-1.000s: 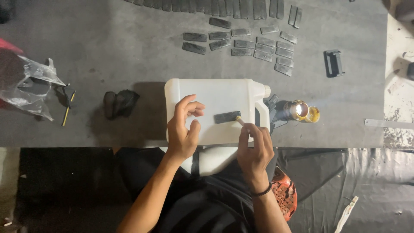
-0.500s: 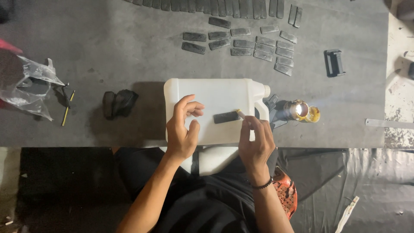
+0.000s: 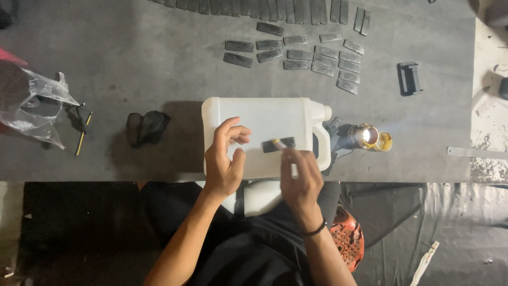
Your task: Applying dye or edge finish to small leather watch strap components using a manual applicator tool.
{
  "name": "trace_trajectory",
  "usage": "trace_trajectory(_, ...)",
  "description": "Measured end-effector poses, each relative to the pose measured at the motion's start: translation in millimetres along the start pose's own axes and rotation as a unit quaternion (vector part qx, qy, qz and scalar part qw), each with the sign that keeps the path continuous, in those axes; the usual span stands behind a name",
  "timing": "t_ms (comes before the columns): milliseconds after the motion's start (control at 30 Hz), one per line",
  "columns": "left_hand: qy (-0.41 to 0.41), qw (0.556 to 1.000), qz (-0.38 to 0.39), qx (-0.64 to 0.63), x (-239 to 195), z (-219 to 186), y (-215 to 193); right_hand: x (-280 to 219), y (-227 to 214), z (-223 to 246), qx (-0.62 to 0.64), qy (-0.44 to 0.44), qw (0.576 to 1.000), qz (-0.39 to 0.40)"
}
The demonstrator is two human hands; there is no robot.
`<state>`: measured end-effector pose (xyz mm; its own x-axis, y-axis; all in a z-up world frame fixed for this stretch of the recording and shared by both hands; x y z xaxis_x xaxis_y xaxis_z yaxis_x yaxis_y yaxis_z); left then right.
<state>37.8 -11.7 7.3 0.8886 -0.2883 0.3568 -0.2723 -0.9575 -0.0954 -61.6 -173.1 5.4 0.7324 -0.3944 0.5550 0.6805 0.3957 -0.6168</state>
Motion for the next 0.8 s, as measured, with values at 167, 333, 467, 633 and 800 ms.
trace_trajectory(167, -0.002, 1.0, -0.001, 0.003, 0.4, -2.5, -0.3, 12.5, -11.3, -1.3, -0.008, -0.002, 1.0, -0.004)
trace_trajectory(333, -0.003, 1.0, -0.001, 0.004, -0.1, -1.8, 0.1, 28.5, -30.8, 6.3, -0.043, 0.003, 0.999, -0.017)
trace_trajectory(467, -0.008, 1.0, -0.002, 0.008, -0.3, -1.5, 0.4, 20.6, -33.9, 8.4, -0.044, 0.001, 0.999, -0.013)
trace_trajectory(633, -0.01, 1.0, -0.004, 0.007, -0.9, -1.5, -0.7, 10.4, -32.4, 9.2, -0.048, 0.01, 0.998, -0.027)
trace_trajectory(800, -0.007, 1.0, -0.001, 0.005, -0.8, -0.5, -0.6, -24.0, 0.9, 13.6, -0.043, 0.015, 0.998, -0.032)
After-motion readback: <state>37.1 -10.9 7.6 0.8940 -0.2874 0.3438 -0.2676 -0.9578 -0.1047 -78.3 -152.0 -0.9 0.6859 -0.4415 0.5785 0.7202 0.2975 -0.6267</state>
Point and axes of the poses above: each hand's wrist, its own x-axis towards the middle knuckle, its own y-axis out of the palm, z = x × y, the point moved 4 cm from there along x, towards the middle knuckle, and after that the axes turned 9 degrees about y, right-handed, at the moved point
